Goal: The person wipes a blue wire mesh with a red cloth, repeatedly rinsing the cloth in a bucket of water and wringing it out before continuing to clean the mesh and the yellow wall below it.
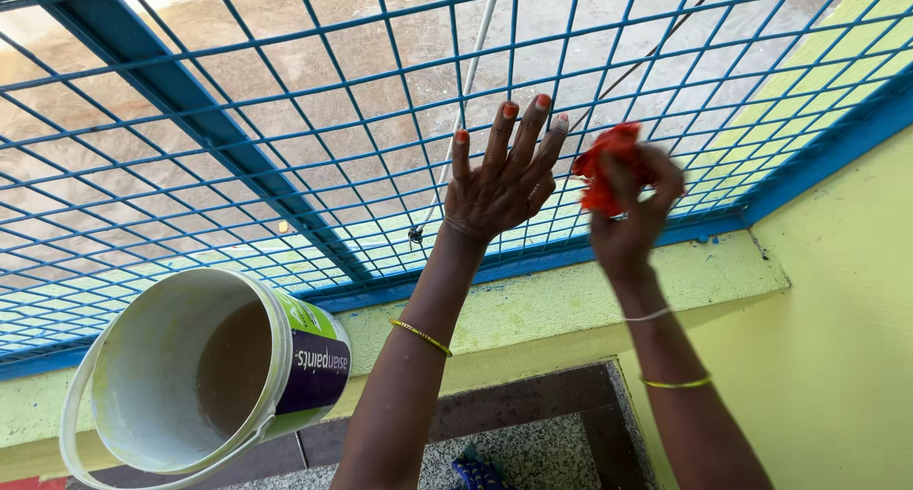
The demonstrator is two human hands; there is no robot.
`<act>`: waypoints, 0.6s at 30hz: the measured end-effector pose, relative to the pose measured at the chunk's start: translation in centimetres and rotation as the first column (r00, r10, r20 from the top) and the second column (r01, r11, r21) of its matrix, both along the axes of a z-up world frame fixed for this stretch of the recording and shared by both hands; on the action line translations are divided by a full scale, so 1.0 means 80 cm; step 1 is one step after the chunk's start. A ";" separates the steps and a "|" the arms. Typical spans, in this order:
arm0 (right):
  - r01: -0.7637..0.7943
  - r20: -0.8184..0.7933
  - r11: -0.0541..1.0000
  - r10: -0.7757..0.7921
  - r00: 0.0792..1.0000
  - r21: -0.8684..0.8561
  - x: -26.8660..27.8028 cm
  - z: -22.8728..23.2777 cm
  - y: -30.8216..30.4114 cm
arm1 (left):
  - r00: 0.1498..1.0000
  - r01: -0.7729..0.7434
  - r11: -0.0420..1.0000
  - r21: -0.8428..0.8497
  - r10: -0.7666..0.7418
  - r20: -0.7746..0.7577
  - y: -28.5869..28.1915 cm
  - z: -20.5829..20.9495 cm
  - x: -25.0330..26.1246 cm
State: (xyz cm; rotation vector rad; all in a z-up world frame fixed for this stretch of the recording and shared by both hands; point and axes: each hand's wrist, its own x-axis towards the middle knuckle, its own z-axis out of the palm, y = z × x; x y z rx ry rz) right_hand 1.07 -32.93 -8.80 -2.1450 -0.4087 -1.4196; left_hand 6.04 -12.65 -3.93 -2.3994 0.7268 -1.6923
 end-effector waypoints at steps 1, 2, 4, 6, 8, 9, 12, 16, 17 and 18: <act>0.084 0.022 0.983 -0.081 0.996 -0.163 0.009 -0.020 0.011 | 1.000 0.000 1.000 0.004 0.000 0.003 0.001 0.000 0.000; 0.064 -0.044 0.991 -0.070 0.997 -0.122 0.006 -0.045 0.019 | 1.000 0.002 1.000 0.002 -0.002 0.013 0.000 0.000 -0.001; 0.037 -0.176 0.999 -0.040 0.984 -0.023 -0.013 -0.100 0.024 | 1.000 -0.002 1.000 0.003 0.002 0.024 0.001 0.001 0.005; 0.021 -0.314 1.000 -0.017 0.949 0.009 -0.039 -0.149 0.026 | 0.999 0.004 1.000 -0.001 -0.004 0.039 0.000 -0.005 0.006; 0.008 -0.365 1.000 -0.012 0.931 -0.013 -0.044 -0.172 0.024 | 0.999 -0.006 1.000 0.002 0.006 0.033 -0.002 -0.007 0.006; 0.042 -0.441 0.999 -0.022 0.897 0.034 -0.048 -0.176 0.021 | 1.000 -0.017 1.000 0.006 0.017 0.021 -0.002 -0.009 0.004; 0.048 -0.474 0.993 0.009 0.880 0.107 -0.058 -0.157 0.023 | 0.999 -0.016 1.000 -0.006 0.016 0.034 -0.003 -0.004 0.005; -0.094 -0.316 0.969 0.165 0.934 0.229 -0.050 -0.074 0.037 | 0.999 -0.021 1.000 -0.001 0.021 0.044 0.000 -0.002 -0.003; -0.148 -0.235 0.959 0.206 0.950 0.242 -0.041 -0.046 0.034 | 0.999 -0.028 1.000 0.003 0.028 0.039 0.001 -0.001 -0.002; -0.203 -0.153 0.947 0.246 0.957 0.250 -0.033 -0.019 0.031 | 0.999 -0.035 0.999 0.008 0.035 0.035 0.000 0.000 -0.001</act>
